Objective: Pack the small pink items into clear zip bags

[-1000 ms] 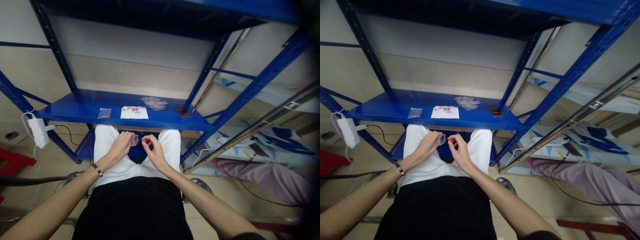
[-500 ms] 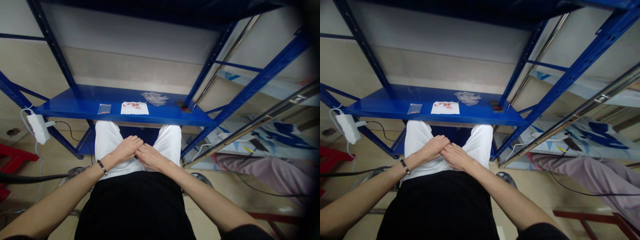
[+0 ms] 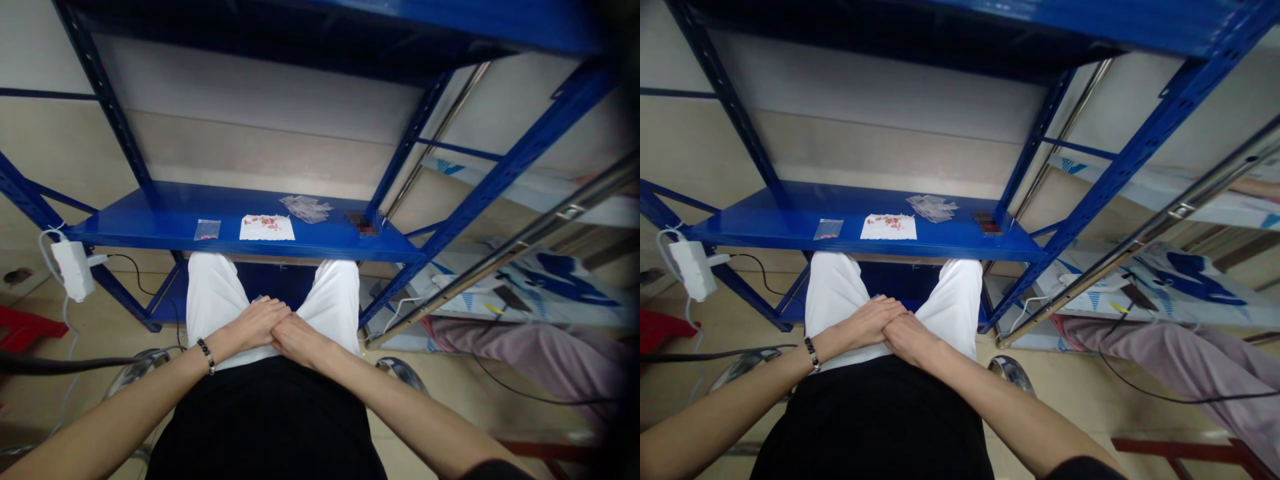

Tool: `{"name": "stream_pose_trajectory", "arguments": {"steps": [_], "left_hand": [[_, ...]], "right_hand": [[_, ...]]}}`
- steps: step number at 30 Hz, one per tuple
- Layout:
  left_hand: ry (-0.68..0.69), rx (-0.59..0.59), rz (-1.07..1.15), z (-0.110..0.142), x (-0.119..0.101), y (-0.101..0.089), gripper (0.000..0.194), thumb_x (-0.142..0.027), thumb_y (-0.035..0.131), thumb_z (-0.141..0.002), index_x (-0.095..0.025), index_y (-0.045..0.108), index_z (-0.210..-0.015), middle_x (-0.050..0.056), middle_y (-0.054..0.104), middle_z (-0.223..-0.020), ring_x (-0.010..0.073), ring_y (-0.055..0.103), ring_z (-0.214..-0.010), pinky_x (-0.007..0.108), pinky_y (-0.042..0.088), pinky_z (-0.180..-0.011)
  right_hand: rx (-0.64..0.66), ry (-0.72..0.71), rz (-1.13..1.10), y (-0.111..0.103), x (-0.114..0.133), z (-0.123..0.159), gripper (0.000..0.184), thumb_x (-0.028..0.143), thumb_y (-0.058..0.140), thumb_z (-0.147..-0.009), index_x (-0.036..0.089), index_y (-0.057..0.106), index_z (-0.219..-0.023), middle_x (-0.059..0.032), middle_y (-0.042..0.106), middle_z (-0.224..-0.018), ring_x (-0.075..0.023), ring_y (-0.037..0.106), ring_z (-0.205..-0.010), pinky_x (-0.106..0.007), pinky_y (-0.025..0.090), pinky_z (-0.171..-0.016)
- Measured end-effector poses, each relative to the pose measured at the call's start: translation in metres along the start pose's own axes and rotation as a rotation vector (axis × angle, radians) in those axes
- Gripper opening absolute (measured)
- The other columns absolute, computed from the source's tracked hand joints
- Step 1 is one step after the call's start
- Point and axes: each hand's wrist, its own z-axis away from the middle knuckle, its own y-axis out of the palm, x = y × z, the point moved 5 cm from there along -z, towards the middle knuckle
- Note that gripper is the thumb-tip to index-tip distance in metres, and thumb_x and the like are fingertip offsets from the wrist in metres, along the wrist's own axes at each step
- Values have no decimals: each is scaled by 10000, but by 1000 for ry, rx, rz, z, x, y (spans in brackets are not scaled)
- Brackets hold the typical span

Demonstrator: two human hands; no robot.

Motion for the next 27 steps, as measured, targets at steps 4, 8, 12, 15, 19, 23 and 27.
{"name": "stream_pose_trajectory", "arguments": {"steps": [4,8,12,15,19,23,27], "left_hand": [[-8,-25,48,-4,5,2,71,-216,561,-850,-190,544,-913,67,651,-930,236,597,-875,350,419,-804],[-54,-111,101,-3,28,-12,41,-173,539,-831,-203,511,-825,45,625,-844,212,583,-801,310,430,-732],[-236,-317,242,-1,71,-36,111,-151,509,-801,-202,478,-708,-6,562,-689,159,529,-639,266,378,-612],[-316,-550,411,-5,96,-56,111,-189,534,-794,-194,491,-692,-28,536,-633,132,495,-591,247,361,-595],[-394,-762,622,-7,119,-65,139,-242,595,-756,-184,511,-662,-32,528,-601,122,488,-569,237,370,-583],[-457,-811,687,1,129,-64,144,-259,628,-729,-182,540,-645,-21,548,-596,128,504,-570,240,382,-582],[-491,-879,749,5,133,-69,152,-273,632,-719,-191,536,-635,-21,544,-589,129,509,-560,242,396,-576]], "right_hand": [[37,-17,60,-10,1,4,195,179,513,-893,108,678,-969,-144,702,-1004,-262,637,-972,-382,466,-920],[-45,-65,28,-49,7,9,215,189,530,-910,176,636,-1098,-122,654,-1177,-245,587,-1119,-378,458,-941],[-254,-61,-64,-94,-16,-9,333,195,504,-943,252,576,-1264,-78,627,-1250,-204,566,-1163,-347,438,-960],[-471,47,-124,-125,-62,-54,211,232,509,-951,206,685,-1065,-71,700,-1048,-197,632,-991,-310,461,-876],[-541,225,-104,-142,-119,-141,158,206,581,-895,178,736,-909,-72,727,-941,-187,656,-834,-267,462,-763],[-463,300,-35,-130,-141,-208,136,187,629,-859,178,756,-907,-84,741,-919,-202,668,-847,-249,446,-735],[-440,324,-28,-110,-147,-235,115,156,659,-829,174,764,-871,-108,740,-899,-232,664,-899,-269,436,-786]]}}
